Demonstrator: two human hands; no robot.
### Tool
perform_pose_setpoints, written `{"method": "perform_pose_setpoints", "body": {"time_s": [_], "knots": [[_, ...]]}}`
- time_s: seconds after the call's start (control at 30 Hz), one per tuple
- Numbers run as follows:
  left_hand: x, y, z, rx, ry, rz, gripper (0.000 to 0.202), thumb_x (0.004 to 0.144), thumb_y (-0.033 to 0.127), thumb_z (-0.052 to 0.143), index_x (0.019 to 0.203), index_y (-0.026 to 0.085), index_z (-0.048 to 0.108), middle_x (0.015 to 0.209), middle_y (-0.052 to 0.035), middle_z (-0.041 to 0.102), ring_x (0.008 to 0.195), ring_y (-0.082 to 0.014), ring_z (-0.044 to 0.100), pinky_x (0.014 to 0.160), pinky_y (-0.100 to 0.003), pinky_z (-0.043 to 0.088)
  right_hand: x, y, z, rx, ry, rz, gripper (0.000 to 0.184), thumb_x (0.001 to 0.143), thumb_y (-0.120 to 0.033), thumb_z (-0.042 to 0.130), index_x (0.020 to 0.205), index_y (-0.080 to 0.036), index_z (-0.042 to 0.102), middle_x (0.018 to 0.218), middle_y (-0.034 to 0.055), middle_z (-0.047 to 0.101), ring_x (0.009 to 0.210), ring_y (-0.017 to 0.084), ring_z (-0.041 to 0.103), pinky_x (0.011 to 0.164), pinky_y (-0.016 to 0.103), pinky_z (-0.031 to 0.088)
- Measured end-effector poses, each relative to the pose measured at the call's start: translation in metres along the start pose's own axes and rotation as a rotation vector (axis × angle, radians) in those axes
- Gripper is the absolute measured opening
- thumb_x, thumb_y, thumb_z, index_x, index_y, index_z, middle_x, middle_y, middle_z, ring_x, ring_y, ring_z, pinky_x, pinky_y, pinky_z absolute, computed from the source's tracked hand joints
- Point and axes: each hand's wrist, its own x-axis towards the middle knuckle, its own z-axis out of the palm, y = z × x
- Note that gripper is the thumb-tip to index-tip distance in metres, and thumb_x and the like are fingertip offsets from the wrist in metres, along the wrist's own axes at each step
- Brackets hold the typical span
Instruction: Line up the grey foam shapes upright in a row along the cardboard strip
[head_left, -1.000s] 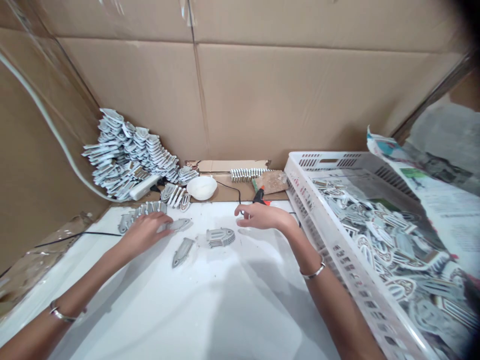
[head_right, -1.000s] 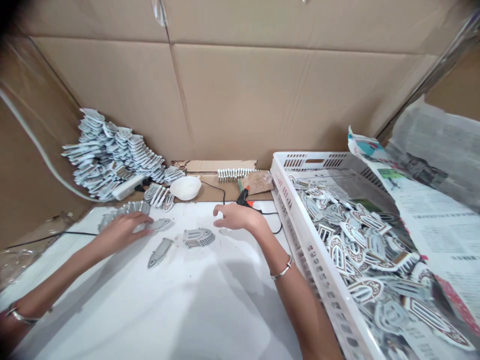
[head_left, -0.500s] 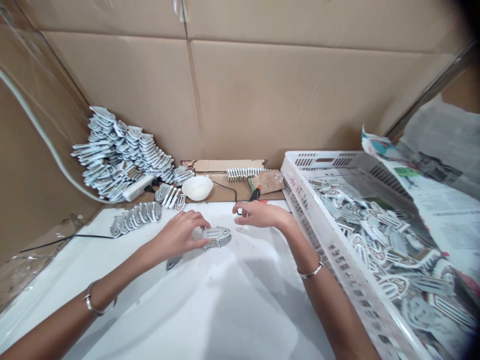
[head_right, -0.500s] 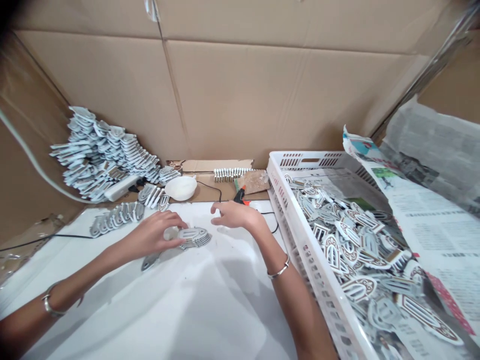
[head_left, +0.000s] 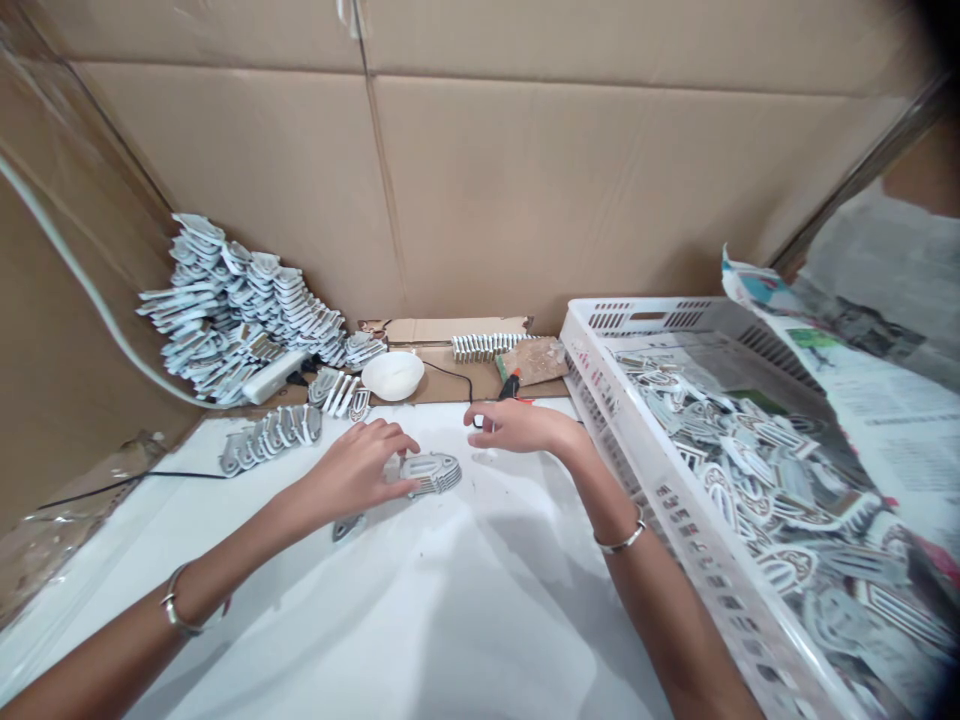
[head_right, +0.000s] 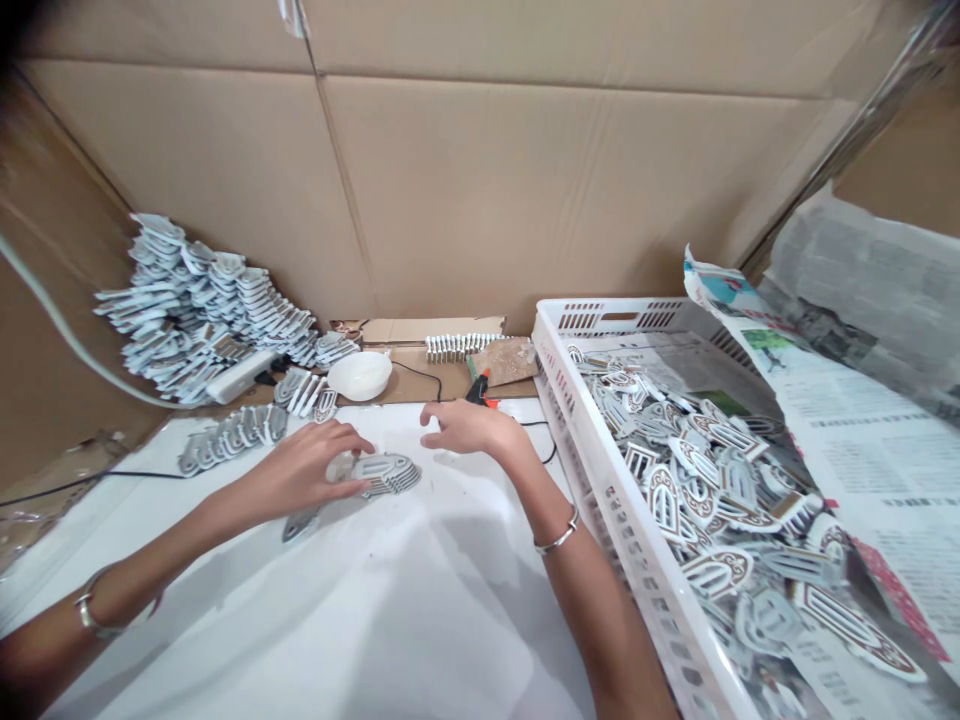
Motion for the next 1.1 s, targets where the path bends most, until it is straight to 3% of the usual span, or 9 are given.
{"method": "perform_pose_setpoints", "body": {"time_s": [0.17, 0.33, 0.53, 1.1], "knots": [[0.011, 0.011, 0.005, 0.041, -0.04, 0.042, 0.055, 0.079, 0.054, 0.07, 0.122, 0.021, 0.06, 0.119, -0.0115, 0.067, 0.112, -0.0324, 0.058, 0.092, -0.041, 0.041, 0.004, 0.0, 0.002, -0.01, 0.002, -0.014, 0.041, 0.09, -0.041, 0.055, 0.126, -0.022, 0.059, 0.111, 0.0088, 0.069, 0.091, 0.021, 0.064, 0.076, 0.028, 0.045], [0.028, 0.025, 0.022, 0.131, -0.16, 0.033, 0.056, 0.073, 0.033, 0.072, 0.125, 0.019, 0.057, 0.109, -0.0136, 0.071, 0.107, -0.0332, 0.063, 0.091, -0.043, 0.043, 0.002, -0.001, 0.0, -0.026, 0.005, -0.025, 0.041, 0.09, -0.041, 0.054, 0.126, -0.022, 0.059, 0.108, 0.0075, 0.069, 0.089, 0.02, 0.065, 0.072, 0.026, 0.045], [0.031, 0.027, 0.039, 0.226, -0.142, -0.017, 0.053, 0.073, 0.02, 0.061, 0.125, 0.017, 0.054, 0.097, -0.014, 0.073, 0.09, -0.0325, 0.069, 0.083, -0.042, 0.046, -0.002, -0.002, -0.001, -0.02, 0.002, -0.024, 0.043, 0.091, -0.042, 0.053, 0.128, -0.021, 0.058, 0.11, 0.008, 0.068, 0.093, 0.021, 0.064, 0.075, 0.027, 0.043], [0.032, 0.033, 0.036, 0.24, -0.167, -0.066, 0.057, 0.074, 0.018, 0.06, 0.13, 0.018, 0.05, 0.092, -0.0122, 0.075, 0.087, -0.0349, 0.07, 0.076, -0.039, 0.049, 0.0, 0.0, 0.0, -0.012, 0.011, -0.01, 0.041, 0.09, -0.044, 0.054, 0.127, -0.024, 0.058, 0.111, 0.0072, 0.069, 0.092, 0.021, 0.065, 0.072, 0.026, 0.045]]}}
